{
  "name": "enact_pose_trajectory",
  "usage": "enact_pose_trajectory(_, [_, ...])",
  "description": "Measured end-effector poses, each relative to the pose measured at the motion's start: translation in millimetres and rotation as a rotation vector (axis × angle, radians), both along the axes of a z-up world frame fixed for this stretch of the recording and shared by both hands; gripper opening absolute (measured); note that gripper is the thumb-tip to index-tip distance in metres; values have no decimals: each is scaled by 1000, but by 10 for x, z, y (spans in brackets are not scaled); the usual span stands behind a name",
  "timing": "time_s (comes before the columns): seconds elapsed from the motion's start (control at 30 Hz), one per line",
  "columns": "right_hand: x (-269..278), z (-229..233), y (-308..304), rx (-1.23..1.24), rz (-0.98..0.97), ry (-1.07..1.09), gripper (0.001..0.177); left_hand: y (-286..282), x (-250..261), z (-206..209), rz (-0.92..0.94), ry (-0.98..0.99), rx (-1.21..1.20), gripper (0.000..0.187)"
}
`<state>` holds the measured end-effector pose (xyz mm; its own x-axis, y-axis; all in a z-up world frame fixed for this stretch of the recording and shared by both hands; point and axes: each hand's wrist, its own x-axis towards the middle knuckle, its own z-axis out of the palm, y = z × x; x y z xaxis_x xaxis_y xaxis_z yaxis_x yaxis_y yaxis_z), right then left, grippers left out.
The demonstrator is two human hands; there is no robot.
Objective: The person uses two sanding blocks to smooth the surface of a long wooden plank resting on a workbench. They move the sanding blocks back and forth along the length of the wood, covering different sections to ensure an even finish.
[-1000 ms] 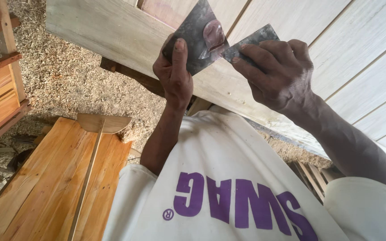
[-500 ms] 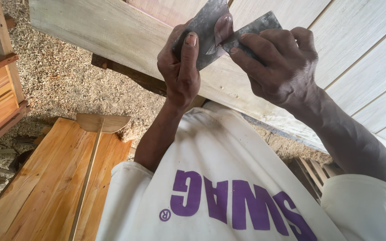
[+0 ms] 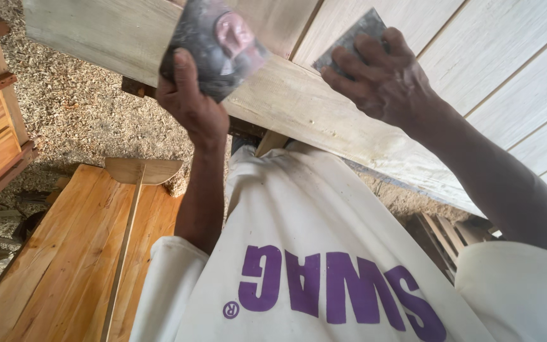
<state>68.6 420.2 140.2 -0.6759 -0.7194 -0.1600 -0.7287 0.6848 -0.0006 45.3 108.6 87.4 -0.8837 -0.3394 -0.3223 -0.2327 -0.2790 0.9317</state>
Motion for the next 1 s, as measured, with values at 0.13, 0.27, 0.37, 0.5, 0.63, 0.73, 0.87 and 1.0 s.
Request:
enact_pose_trajectory(0.13, [-49, -136, -71, 35, 56, 52, 44, -188, 74, -71, 87, 11, 90, 47])
enact_pose_trajectory(0.27, [-85, -236, -176, 43, 78, 50, 48, -250, 173, -130, 115, -17, 139, 44])
enact_pose_trajectory(0.37, [-118, -301, -262, 60, 76, 53, 48, -258, 262, -145, 120, -27, 134, 43])
enact_pose_trajectory(0.5, [-100, -278, -266, 99, 78, 1, 55, -308, 367, -208, 170, -83, 150, 42])
enact_pose_trajectory(0.63, [67, -322, -150, 118, 45, -21, 56, -347, 397, -252, 221, -162, 131, 40])
enact_pose_trajectory(0.73, [337, -305, 89, 143, 24, 14, 49, -385, 396, -247, 162, -72, 132, 43])
enact_pose_trajectory(0.87, [598, -106, 440, 183, 29, -35, 42, -433, 373, -286, 123, -64, 93, 43])
enact_pose_trajectory(1.0, [497, -59, 419, 194, 23, -35, 34, -384, 317, -387, 75, -46, 57, 42])
